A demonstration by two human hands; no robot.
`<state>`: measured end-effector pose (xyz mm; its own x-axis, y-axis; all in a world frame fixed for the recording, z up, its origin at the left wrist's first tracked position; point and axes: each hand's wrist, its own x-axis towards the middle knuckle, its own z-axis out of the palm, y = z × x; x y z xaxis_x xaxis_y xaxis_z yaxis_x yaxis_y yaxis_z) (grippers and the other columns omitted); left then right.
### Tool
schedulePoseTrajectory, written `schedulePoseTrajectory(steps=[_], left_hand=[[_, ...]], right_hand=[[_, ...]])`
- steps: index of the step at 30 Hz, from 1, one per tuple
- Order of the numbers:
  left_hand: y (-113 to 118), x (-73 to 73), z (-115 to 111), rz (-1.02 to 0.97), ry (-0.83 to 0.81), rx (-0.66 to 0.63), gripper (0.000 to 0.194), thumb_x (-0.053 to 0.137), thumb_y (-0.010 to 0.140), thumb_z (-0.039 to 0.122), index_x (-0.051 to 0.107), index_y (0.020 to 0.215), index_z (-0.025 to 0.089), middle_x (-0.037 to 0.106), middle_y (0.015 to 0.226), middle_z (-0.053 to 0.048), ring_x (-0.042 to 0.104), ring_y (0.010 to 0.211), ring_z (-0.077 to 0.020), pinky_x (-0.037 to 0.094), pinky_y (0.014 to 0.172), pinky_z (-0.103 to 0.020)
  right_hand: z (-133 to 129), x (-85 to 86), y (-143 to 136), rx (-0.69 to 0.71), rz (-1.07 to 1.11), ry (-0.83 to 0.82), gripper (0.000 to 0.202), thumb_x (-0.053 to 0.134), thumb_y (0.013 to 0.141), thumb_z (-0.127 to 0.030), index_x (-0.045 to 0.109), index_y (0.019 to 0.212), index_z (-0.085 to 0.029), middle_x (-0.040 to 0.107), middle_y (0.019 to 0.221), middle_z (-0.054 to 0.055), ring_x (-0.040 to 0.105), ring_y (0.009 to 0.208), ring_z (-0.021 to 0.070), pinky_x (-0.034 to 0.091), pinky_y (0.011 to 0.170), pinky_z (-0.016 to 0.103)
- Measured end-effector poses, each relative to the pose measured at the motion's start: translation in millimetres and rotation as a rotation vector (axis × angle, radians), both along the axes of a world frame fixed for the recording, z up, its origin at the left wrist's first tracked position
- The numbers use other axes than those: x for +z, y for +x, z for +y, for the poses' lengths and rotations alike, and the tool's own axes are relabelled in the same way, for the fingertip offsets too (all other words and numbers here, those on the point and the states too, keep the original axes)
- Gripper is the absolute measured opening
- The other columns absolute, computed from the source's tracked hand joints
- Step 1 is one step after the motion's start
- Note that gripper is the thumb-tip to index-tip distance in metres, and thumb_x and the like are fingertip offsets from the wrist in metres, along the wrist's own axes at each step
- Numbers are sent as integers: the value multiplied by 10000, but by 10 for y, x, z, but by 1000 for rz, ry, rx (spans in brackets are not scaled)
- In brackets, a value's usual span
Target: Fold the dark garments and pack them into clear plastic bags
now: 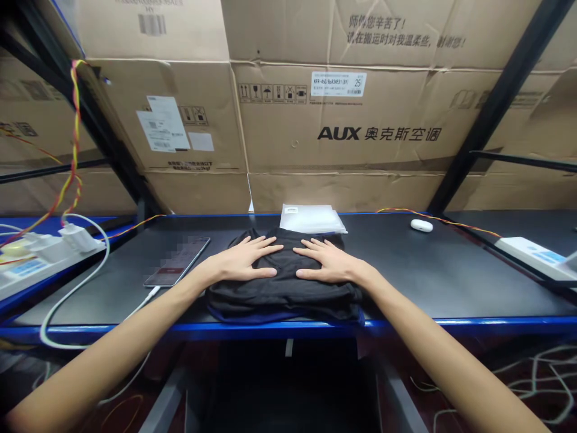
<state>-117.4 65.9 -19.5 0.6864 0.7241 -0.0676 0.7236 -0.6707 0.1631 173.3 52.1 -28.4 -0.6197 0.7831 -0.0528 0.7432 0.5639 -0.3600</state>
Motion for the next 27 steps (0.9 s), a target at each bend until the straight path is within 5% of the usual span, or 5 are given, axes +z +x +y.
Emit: schedulePoseTrajectory(steps=[27], left_hand=[[-5, 1, -1, 6, 5, -5, 799, 392, 882, 792, 236, 1561, 402, 162, 1659, -38, 143, 1522, -361, 94, 1200, -629]], right_hand=[[5, -1, 5, 6, 13, -13, 831, 481, 854, -776, 336, 1545, -338, 179, 1652, 23, 101, 1522, 336, 52, 1235, 572]])
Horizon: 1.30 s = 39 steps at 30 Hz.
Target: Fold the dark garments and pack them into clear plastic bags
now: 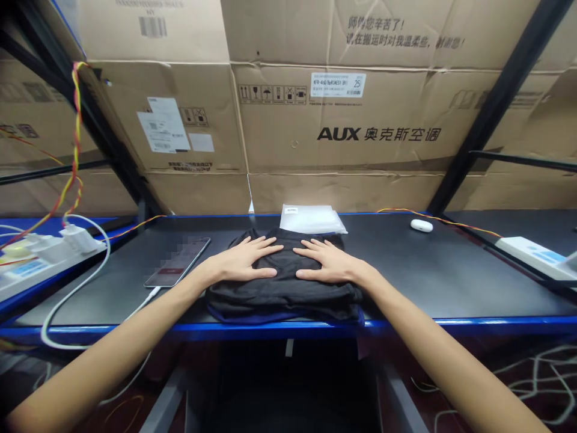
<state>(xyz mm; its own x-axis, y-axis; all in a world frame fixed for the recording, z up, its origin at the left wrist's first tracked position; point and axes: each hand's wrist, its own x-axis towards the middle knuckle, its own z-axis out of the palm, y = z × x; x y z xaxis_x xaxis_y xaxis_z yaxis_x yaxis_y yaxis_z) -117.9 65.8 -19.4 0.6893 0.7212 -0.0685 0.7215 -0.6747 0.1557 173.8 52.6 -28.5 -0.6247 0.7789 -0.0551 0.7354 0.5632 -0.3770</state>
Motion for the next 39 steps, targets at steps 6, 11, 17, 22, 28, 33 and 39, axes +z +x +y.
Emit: schedulePoseTrajectory(steps=[6, 11, 17, 22, 28, 33, 39], left_hand=[[6, 6, -3, 6, -6, 3, 806, 384, 878, 800, 235, 1562, 400, 165, 1658, -39, 135, 1524, -359, 94, 1199, -631], [4, 9, -2, -6, -14, 3, 813, 377, 873, 809, 235, 1561, 401, 162, 1659, -46, 131, 1525, -356, 85, 1199, -632], [5, 5, -2, -3, -13, 3, 811, 381, 873, 807, 235, 1561, 403, 166, 1658, -43, 144, 1522, -357, 86, 1202, -626], [-2, 6, -5, -7, -11, 0, 807, 395, 877, 798, 238, 1562, 400, 163, 1658, -42, 139, 1523, -360, 87, 1201, -627], [1, 11, -8, -7, -12, 2, 809, 387, 877, 801, 240, 1561, 397, 171, 1656, -42, 135, 1524, -355, 85, 1203, -624], [4, 7, -1, -5, -14, 0, 806, 391, 878, 798, 241, 1561, 398, 169, 1657, -41, 133, 1525, -356, 93, 1199, -630], [1, 15, -1, -4, -20, 2, 805, 400, 878, 794, 240, 1561, 399, 165, 1657, -39, 129, 1525, -355, 85, 1204, -621]], right_hand=[[-5, 6, -3, -2, -4, 1, 836, 482, 853, -776, 343, 1545, -327, 184, 1652, 30, 103, 1521, 341, 47, 1238, 558], [2, -2, 1, 0, -14, 7, 826, 471, 860, -776, 329, 1547, -341, 174, 1654, 32, 98, 1525, 320, 48, 1236, 566], [21, -36, 24, 12, 10, 8, 814, 489, 857, -767, 332, 1544, -358, 185, 1653, 12, 102, 1523, 329, 42, 1238, 561], [28, -45, 26, 8, 16, 8, 810, 495, 855, -765, 336, 1541, -364, 190, 1652, 9, 111, 1522, 331, 48, 1237, 565], [9, -14, 10, 10, -9, 11, 817, 468, 861, -776, 335, 1544, -348, 181, 1653, 21, 106, 1524, 321, 55, 1238, 561], [-15, 19, -12, 0, -21, 6, 842, 453, 859, -788, 330, 1550, -323, 174, 1653, 41, 96, 1525, 322, 54, 1238, 556], [-6, -1, 1, -5, -3, -7, 822, 475, 852, -781, 339, 1542, -355, 184, 1653, 4, 99, 1524, 325, 56, 1239, 558]])
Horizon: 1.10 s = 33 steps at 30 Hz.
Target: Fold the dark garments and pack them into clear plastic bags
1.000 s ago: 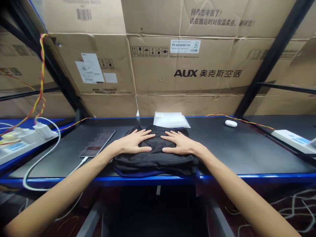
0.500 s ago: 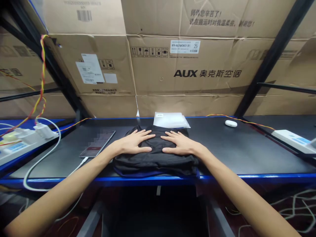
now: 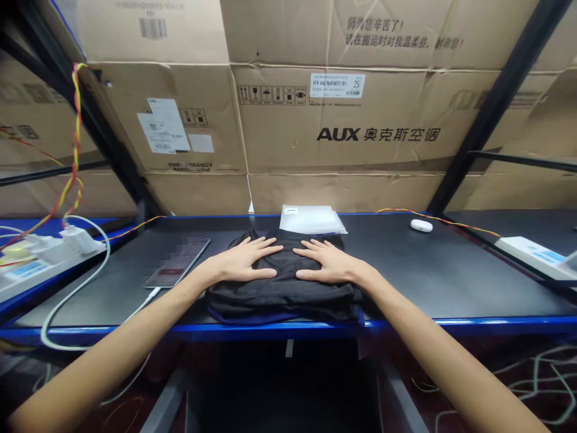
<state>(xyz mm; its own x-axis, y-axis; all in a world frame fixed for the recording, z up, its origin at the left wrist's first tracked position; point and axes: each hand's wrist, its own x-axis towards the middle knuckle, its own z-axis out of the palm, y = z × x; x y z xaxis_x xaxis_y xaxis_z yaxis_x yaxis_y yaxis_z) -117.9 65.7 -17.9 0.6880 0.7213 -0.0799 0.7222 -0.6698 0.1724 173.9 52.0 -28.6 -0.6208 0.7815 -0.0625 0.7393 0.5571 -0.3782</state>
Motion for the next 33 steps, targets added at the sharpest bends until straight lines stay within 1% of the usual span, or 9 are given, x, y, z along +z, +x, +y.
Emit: schedulePoseTrajectory(steps=[5, 9, 12, 14, 18, 22, 25, 28, 33], left_hand=[[-19, 48, -12, -34, -16, 13, 766, 401, 895, 768, 300, 1547, 379, 211, 1647, -33, 206, 1513, -332, 119, 1217, -578], [2, 90, 84, -205, 93, 21, 619, 400, 956, 657, 547, 1413, 266, 498, 1506, -43, 464, 1385, -251, 316, 1181, -369], [67, 116, 266, -279, 199, 51, 481, 454, 967, 512, 663, 1277, 209, 664, 1315, -44, 605, 1219, -235, 434, 1075, -314], [124, 127, 419, -266, 237, 88, 430, 489, 949, 424, 672, 1263, 195, 689, 1270, -52, 645, 1142, -240, 469, 1029, -321], [216, 116, 703, -196, 240, 125, 433, 542, 906, 370, 666, 1272, 175, 697, 1247, -78, 666, 1075, -256, 493, 976, -337], [232, 68, 845, -219, 252, 148, 300, 601, 852, 336, 745, 1080, 205, 752, 1064, -51, 685, 930, -225, 520, 847, -303], [195, 46, 844, -357, 306, 150, 204, 639, 805, 276, 753, 960, 207, 756, 956, -28, 672, 827, -191, 512, 781, -282], [131, 63, 766, -509, 310, 88, 153, 637, 784, 218, 738, 896, 195, 747, 892, -11, 660, 809, -170, 504, 774, -264], [-4, 140, 534, -583, 269, -3, 184, 599, 777, 141, 735, 887, 198, 744, 881, 5, 654, 779, -143, 500, 742, -236]], right_hand=[[-14, 17, 19, -20, 70, 27, 772, 475, 874, -749, 391, 1523, -341, 237, 1644, 13, 184, 1513, 323, 100, 1238, 551], [47, 64, 82, -108, 235, 200, 622, 433, 929, -670, 565, 1410, -298, 493, 1516, 35, 422, 1408, 307, 296, 1187, 502], [172, 68, 209, -211, 340, 370, 519, 476, 919, -594, 684, 1262, -266, 683, 1290, 54, 586, 1238, 310, 424, 1092, 472], [269, 51, 315, -287, 318, 442, 481, 505, 893, -549, 729, 1174, -230, 725, 1192, 82, 636, 1140, 320, 474, 1023, 467], [421, -14, 489, -327, 174, 406, 404, 549, 837, -471, 771, 1061, -216, 749, 1116, 102, 659, 1079, 342, 493, 978, 480], [475, -66, 561, -355, 207, 390, 302, 600, 799, -359, 789, 999, -234, 770, 1074, 66, 694, 1044, 317, 517, 970, 443], [451, -61, 564, -394, 283, 404, 267, 621, 784, -292, 801, 971, -231, 772, 1083, 57, 709, 1048, 304, 524, 988, 415], [380, -22, 535, -381, 385, 468, 237, 635, 794, -292, 803, 957, -255, 772, 1084, 35, 706, 1068, 297, 525, 1008, 412], [167, 41, 454, -222, 457, 476, 231, 586, 821, -278, 785, 936, -270, 782, 1027, 13, 726, 1006, 266, 547, 976, 399]])
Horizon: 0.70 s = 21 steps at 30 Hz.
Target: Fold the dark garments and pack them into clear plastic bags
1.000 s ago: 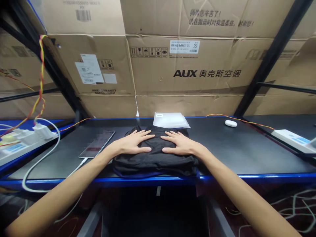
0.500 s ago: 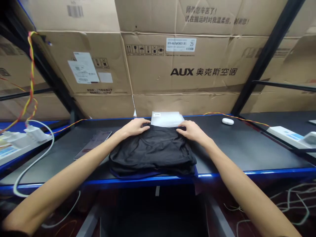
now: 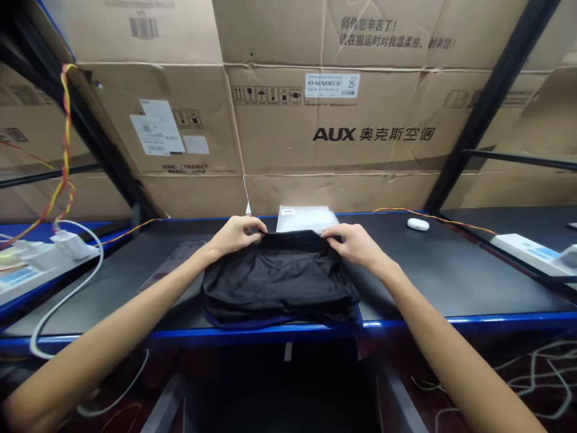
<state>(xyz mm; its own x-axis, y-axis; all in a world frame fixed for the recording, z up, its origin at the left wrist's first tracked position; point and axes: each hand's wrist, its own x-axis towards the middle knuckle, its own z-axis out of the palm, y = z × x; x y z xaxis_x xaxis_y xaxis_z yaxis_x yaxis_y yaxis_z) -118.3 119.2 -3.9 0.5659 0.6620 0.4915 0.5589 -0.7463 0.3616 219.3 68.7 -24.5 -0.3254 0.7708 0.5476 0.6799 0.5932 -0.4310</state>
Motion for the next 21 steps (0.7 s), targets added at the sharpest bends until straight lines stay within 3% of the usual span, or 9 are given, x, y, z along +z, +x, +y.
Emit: schedulePoseTrajectory(steps=[5, 11, 17, 21], left_hand=[[-105, -7, -242, 227, 70, -53, 249, 558, 801, 115, 749, 912, 230, 745, 974, -8, 659, 946, -183, 503, 869, -281], [-150, -49, -406, 401, -9, -75, 295, 532, 864, 157, 752, 1043, 236, 736, 1137, -26, 667, 1072, -208, 487, 984, -327], [-352, 177, -586, 195, -182, -139, 333, 657, 879, 360, 707, 1179, 223, 694, 1251, -58, 633, 1166, -221, 459, 1041, -333], [-542, 332, -758, 212, -441, -252, 342, 799, 763, 441, 751, 1027, 230, 711, 1183, -41, 643, 1122, -221, 458, 1014, -296]], right_hand=[[-213, -64, -6, 135, -141, -97, 273, 526, 825, -225, 776, 925, -269, 784, 1016, 9, 731, 984, 252, 553, 948, 395], [-323, -110, 55, 147, -155, -227, 282, 550, 871, -299, 769, 1043, -255, 759, 1130, 28, 689, 1109, 278, 508, 1027, 428], [-568, 49, 85, 111, 72, -206, 287, 621, 898, -435, 766, 1068, -255, 742, 1178, 60, 624, 1209, 298, 450, 1084, 457], [-790, 181, 144, 282, 55, -347, 271, 708, 853, -441, 767, 1043, -257, 743, 1139, 62, 667, 1097, 273, 500, 993, 412]])
